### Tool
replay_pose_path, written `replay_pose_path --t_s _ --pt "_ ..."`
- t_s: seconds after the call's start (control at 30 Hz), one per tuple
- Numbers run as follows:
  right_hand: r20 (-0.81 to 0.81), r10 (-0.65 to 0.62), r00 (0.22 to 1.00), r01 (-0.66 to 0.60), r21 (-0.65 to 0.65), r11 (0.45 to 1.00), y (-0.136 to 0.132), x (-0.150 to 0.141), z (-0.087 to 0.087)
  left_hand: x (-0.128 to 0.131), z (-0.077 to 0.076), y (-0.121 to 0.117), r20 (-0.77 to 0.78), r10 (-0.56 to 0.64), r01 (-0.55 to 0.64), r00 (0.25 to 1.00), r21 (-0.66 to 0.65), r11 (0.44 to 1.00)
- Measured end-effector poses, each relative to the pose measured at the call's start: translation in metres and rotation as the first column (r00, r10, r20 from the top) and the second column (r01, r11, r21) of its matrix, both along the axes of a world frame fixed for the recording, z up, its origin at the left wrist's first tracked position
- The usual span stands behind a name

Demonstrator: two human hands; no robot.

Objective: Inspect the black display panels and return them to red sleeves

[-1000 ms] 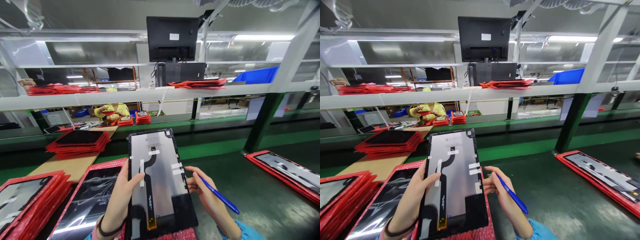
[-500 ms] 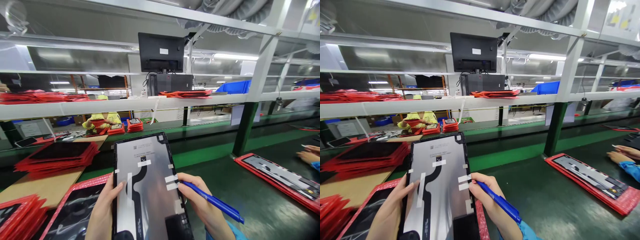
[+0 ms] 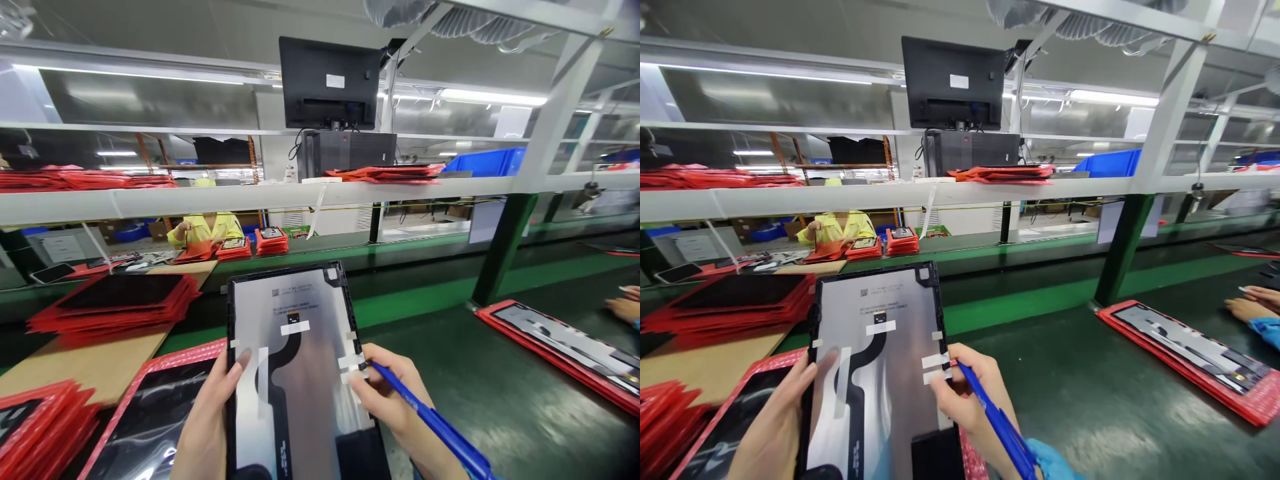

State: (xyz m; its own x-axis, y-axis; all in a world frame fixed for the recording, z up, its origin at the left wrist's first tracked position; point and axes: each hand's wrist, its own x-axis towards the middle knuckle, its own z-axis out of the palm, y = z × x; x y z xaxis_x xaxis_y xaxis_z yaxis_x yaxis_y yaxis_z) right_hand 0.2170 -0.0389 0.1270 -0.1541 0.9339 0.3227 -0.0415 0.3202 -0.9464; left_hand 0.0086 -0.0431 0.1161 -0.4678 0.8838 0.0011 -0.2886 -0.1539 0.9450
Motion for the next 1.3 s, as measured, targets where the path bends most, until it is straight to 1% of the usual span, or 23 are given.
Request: replay_pose_path --t_s 0.07,0.13,0.17,0.23,0.3,0.33,0.4,0.47,0.6,0.7,0.77,0.83,0.9,0.97,1.0,1.03,1.1,1.13,1.17,1.2,1.23,1.27,1.3 --pt "-0.040 0.069 0.997 -0.071 -0.051 0.996 -0.004 0.000 0.002 0.000 0.004 -0.003 -0.018 -0.021 0.021 1.000 0.004 1.000" --pt "-0.084 0.146 0.986 -0.152 -0.080 0.985 -0.007 0.003 0.000 0.000 0.008 -0.004 -0.003 -0.045 0.045 0.999 0.003 0.999" --pt "-0.107 0.131 0.986 -0.140 -0.081 0.987 -0.008 0.005 -0.003 0.000 0.010 -0.005 0.017 -0.057 0.057 0.998 -0.002 0.998" --pt "-0.140 0.006 0.990 -0.017 -0.080 0.997 -0.009 0.011 -0.013 0.002 0.014 -0.007 0.061 -0.081 0.083 0.995 -0.020 0.996" --pt "-0.129 -0.149 0.980 0.138 -0.091 0.986 -0.009 0.015 -0.024 0.005 0.016 -0.008 0.086 -0.099 0.103 0.991 -0.042 0.994" --pt "-0.108 -0.202 0.973 0.193 -0.089 0.977 -0.008 0.016 -0.029 0.006 0.016 -0.009 0.092 -0.100 0.105 0.991 -0.052 0.993" --pt "-0.074 -0.256 0.964 0.252 -0.068 0.965 -0.008 0.016 -0.036 0.007 0.016 -0.009 0.103 -0.091 0.098 0.991 -0.060 0.993" --pt "-0.092 -0.267 0.959 0.262 -0.062 0.963 -0.006 0.015 -0.039 0.006 0.015 -0.007 0.114 -0.092 0.099 0.989 -0.059 0.993" --pt "-0.150 -0.241 0.959 0.226 -0.108 0.968 0.001 0.011 -0.043 0.000 0.013 -0.003 0.085 -0.134 0.137 0.987 -0.039 0.990" --pt "-0.163 -0.237 0.958 0.220 -0.116 0.969 0.007 0.010 -0.041 0.001 0.014 -0.008 0.048 -0.150 0.150 0.988 -0.015 0.988" --pt "-0.151 -0.163 0.975 0.150 -0.095 0.984 0.012 0.009 -0.035 0.006 0.016 -0.014 0.008 -0.143 0.143 0.990 0.020 0.989" --pt "-0.133 -0.060 0.989 0.052 -0.062 0.997 0.015 0.008 -0.027 0.012 0.016 -0.020 -0.093 -0.085 0.091 0.992 0.063 0.994" --pt "-0.160 -0.019 0.987 0.014 -0.032 0.999 0.017 0.006 -0.020 0.020 0.013 -0.022 -0.232 0.024 0.001 0.972 0.110 0.994" --pt "-0.279 0.010 0.960 -0.021 -0.035 0.999 0.018 0.004 -0.017 0.026 0.007 -0.021 -0.340 0.128 -0.073 0.932 0.168 0.983" --pt "-0.369 0.050 0.928 -0.071 -0.044 0.997 0.018 0.004 -0.017 0.029 0.003 -0.020 -0.376 0.145 -0.069 0.915 0.210 0.975" --pt "-0.458 0.111 0.882 -0.157 -0.064 0.985 0.018 0.004 -0.019 0.031 0.000 -0.018 -0.412 0.133 -0.024 0.901 0.259 0.966" --pt "-0.590 0.215 0.778 -0.349 -0.122 0.929 0.018 0.005 -0.023 0.033 -0.006 -0.012 -0.537 0.071 0.150 0.841 0.358 0.922" --pt "-0.623 0.237 0.746 -0.413 -0.154 0.898 0.018 0.006 -0.025 0.032 -0.009 -0.008 -0.626 0.052 0.255 0.778 0.391 0.884" --pt "-0.638 0.240 0.732 -0.450 -0.187 0.873 0.018 0.007 -0.027 0.030 -0.010 -0.005 -0.728 0.051 0.361 0.684 0.398 0.843" --pt "-0.642 0.229 0.731 -0.461 -0.217 0.860 0.018 0.009 -0.028 0.027 -0.011 -0.001 -0.819 0.096 0.455 0.566 0.407 0.792" --pt "-0.647 0.210 0.733 -0.454 -0.236 0.859 0.018 0.010 -0.028 0.023 -0.011 0.002 -0.881 0.182 0.532 0.437 0.416 0.738" --pt "-0.659 0.188 0.728 -0.442 -0.242 0.864 0.017 0.010 -0.027 0.020 -0.010 0.005 -0.905 0.290 0.592 0.311 0.423 0.686" --pt "-0.677 0.170 0.716 -0.434 -0.242 0.868 0.016 0.010 -0.026 0.018 -0.009 0.006 -0.892 0.401 0.634 0.208 0.435 0.639"
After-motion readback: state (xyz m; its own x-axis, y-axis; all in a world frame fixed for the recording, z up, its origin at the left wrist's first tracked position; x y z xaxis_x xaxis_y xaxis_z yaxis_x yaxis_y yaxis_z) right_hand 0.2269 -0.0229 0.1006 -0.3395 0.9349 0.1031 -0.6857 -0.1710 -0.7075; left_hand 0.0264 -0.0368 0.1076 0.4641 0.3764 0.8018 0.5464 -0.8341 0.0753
